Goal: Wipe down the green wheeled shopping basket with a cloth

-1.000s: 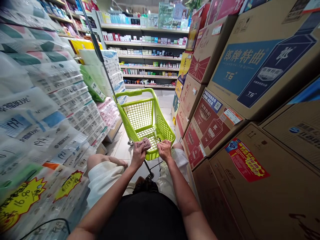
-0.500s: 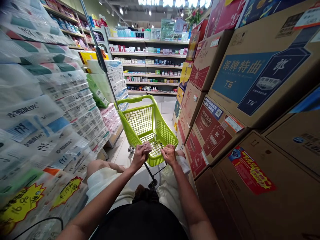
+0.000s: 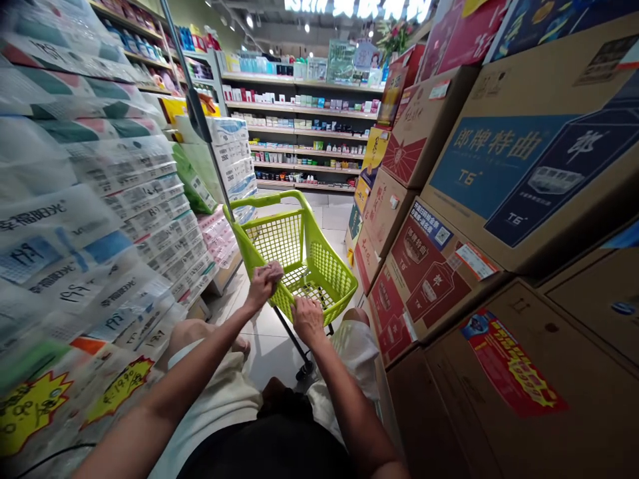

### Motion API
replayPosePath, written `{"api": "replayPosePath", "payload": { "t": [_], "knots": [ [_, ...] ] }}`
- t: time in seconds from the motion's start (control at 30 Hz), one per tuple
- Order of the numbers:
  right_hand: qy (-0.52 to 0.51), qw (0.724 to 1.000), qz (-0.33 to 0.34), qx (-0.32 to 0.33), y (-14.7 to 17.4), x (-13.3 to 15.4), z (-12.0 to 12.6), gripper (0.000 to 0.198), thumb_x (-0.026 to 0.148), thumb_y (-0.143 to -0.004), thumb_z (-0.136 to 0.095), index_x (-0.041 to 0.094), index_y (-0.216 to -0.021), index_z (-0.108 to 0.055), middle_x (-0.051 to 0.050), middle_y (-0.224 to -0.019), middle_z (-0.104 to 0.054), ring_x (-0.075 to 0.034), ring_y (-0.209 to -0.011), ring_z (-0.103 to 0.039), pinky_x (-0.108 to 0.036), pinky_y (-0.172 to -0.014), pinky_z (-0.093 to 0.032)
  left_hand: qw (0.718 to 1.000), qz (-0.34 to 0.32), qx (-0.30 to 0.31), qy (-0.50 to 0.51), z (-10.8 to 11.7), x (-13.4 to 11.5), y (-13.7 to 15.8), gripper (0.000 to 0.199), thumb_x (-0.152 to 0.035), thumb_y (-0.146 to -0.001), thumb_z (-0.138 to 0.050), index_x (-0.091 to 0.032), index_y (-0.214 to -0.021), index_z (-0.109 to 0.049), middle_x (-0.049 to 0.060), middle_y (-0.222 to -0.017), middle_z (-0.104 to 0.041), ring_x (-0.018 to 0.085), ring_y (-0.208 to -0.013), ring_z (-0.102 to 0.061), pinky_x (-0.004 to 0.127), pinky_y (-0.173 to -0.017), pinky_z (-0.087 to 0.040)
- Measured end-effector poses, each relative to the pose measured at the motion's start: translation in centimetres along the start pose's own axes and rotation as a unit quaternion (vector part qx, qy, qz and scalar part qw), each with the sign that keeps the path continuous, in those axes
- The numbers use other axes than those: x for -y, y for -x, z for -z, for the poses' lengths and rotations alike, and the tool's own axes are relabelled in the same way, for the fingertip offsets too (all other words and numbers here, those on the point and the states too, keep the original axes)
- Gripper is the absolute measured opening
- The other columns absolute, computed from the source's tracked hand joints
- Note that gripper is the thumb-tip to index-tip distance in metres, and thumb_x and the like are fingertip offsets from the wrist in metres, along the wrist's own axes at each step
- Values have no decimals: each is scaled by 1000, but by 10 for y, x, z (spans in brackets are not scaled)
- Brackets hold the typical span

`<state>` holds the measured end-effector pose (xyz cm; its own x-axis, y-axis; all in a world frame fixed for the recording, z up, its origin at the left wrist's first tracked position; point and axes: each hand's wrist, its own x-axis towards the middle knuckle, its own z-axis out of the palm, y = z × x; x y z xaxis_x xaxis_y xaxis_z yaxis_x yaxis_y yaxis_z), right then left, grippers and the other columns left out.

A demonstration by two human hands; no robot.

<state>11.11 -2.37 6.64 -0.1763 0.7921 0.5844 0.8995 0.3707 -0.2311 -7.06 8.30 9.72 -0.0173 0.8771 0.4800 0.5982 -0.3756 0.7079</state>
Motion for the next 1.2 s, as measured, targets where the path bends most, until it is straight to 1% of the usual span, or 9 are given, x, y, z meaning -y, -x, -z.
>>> {"api": "replayPosePath", "payload": {
  "t": [0.1, 0.3, 0.47, 0.53, 0.7, 0.9, 0.97, 1.13, 1.2],
  "knots": [
    [10, 1000, 12, 3, 3, -8, -4, 27, 21, -104, -45, 20, -125, -63, -6, -92, -76, -20, -85, -64, -32, -87, -38, 997, 52, -52, -9, 7, 6, -21, 25, -15, -85, -60, -17, -106, -75, 11, -110, -57, 25, -103, -65, 47, -105, -55],
    [-7, 999, 32, -30, 5, -21, -1, 27, 32, -106, -47, 21, -122, -66, -6, -93, -77, -20, -83, -64, -32, -93, -40, 995, -84, 45, -2, 5, 19, -22, 24, -10, -83, -60, -20, -99, -75, 9, -108, -57, 22, -102, -65, 42, -98, -59],
    [-16, 999, 33, -34, 2, -27, -2, 27, 30, -106, -47, 23, -122, -67, -6, -98, -78, -19, -83, -66, -32, -90, -43, 995, 10, -89, -48, 27, 38, -73, 28, -11, -84, -58, -15, -107, -73, 12, -110, -54, 26, -101, -63, 48, -101, -57],
    [-18, 998, 37, -38, 1, -29, -3, 27, 30, -106, -47, 23, -123, -67, -6, -97, -78, -19, -82, -66, -32, -88, -44, 993, 10, -108, -44, 27, 45, -77, 27, -12, -84, -58, -16, -107, -73, 12, -110, -54, 26, -102, -62, 47, -103, -56],
    [-32, 997, 39, -58, -1, -36, -8, 27, 29, -105, -51, 25, -125, -68, -6, -98, -78, -20, -83, -68, -35, -88, -46, 995, -85, -11, -51, 24, 57, -70, 28, -9, -83, -55, -20, -102, -73, 10, -109, -54, 25, -107, -61, 43, -103, -56],
    [-48, 997, 45, -43, -5, -41, -8, 29, 28, -104, -52, 26, -129, -67, -6, -98, -78, -21, -83, -70, -36, -87, -48, 977, 51, -188, -88, 64, 71, -141, 26, -19, -88, -60, -15, -111, -71, 13, -112, -49, 30, -109, -59, 49, -108, -52],
    [-48, 997, 43, -38, -7, -42, -8, 30, 27, -103, -53, 27, -130, -66, -6, -97, -78, -21, -82, -70, -36, -87, -49, 976, 51, -195, -80, 58, 73, -135, 27, -18, -87, -61, -16, -112, -71, 13, -112, -49, 30, -109, -59, 48, -108, -51],
    [-56, 997, 38, -33, -9, -47, -10, 30, 27, -102, -54, 26, -130, -64, -5, -96, -78, -20, -81, -69, -35, -87, -49, 995, -47, -61, -59, 37, 74, -91, 26, -11, -85, -58, -19, -105, -71, 10, -112, -51, 25, -109, -61, 40, -105, -53],
    [-63, 996, 47, -35, -10, -48, -10, 30, 26, -102, -55, 26, -131, -63, -6, -99, -78, -20, -82, -69, -36, -88, -49, 992, -15, -105, -69, 46, 79, -101, 25, -14, -86, -59, -18, -108, -70, 11, -113, -52, 27, -108, -61, 41, -106, -52]
  ]
}}
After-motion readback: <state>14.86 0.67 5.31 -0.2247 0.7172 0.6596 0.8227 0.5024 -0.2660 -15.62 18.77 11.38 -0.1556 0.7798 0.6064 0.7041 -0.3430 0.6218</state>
